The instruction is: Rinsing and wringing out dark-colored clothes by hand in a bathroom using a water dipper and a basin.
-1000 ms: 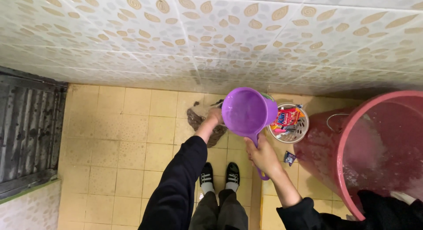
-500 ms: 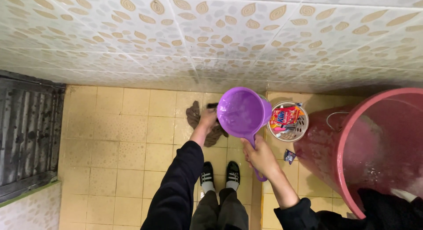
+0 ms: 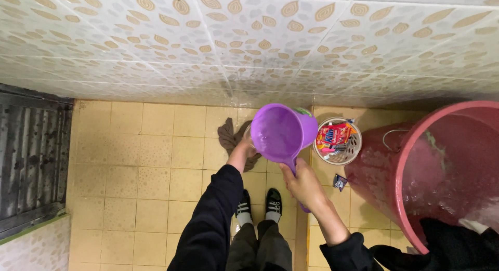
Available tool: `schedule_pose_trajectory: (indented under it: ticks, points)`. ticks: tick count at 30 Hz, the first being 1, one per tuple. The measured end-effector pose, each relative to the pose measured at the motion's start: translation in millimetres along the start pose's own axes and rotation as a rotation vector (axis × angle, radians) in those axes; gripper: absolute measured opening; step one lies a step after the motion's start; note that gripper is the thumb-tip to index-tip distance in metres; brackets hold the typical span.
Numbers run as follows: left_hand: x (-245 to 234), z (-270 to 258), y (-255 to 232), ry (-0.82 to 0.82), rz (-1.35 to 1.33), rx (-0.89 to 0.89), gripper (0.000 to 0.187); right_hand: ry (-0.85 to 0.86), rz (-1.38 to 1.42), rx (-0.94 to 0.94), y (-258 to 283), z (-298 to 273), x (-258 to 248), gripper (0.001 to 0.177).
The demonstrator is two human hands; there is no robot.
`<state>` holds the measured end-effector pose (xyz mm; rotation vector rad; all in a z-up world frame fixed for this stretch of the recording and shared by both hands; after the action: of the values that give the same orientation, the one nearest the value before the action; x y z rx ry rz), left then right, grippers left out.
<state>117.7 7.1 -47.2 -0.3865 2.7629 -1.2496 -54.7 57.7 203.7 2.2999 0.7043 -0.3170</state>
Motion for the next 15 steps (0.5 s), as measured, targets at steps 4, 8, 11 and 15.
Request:
schedule_pose_trajectory:
  ticks: [4, 8, 11, 15]
  points:
    - [-8, 14, 10, 0.014, 0.073, 0.043, 0.060, -0.050, -0.092, -0.008, -3, -2, -3, 0.035]
    - [-9, 23, 16, 0.024, 0.124, 0.063, 0.059, -0.113, -0.267, -0.053, -13, 5, -5, 0.044]
    - [-10, 4, 3, 0.127, 0.512, 0.115, 0.057, -0.123, -0.350, -0.003, -14, 2, -4, 0.047]
    - [-5, -25, -40, 0.333, 0.566, 0.609, 0.043, -0.127, -0.352, -0.016, -14, 2, -1, 0.046]
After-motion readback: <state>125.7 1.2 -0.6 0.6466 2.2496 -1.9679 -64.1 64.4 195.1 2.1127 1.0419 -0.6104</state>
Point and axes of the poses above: each hand's wrist, its own z-axis towards the middle knuckle, its own x-axis out of the palm, y = z × x, the point moved 7 cm from there along z, towards the middle knuckle, and after that the axes turned 9 degrees about x, right-handed, at the moved point
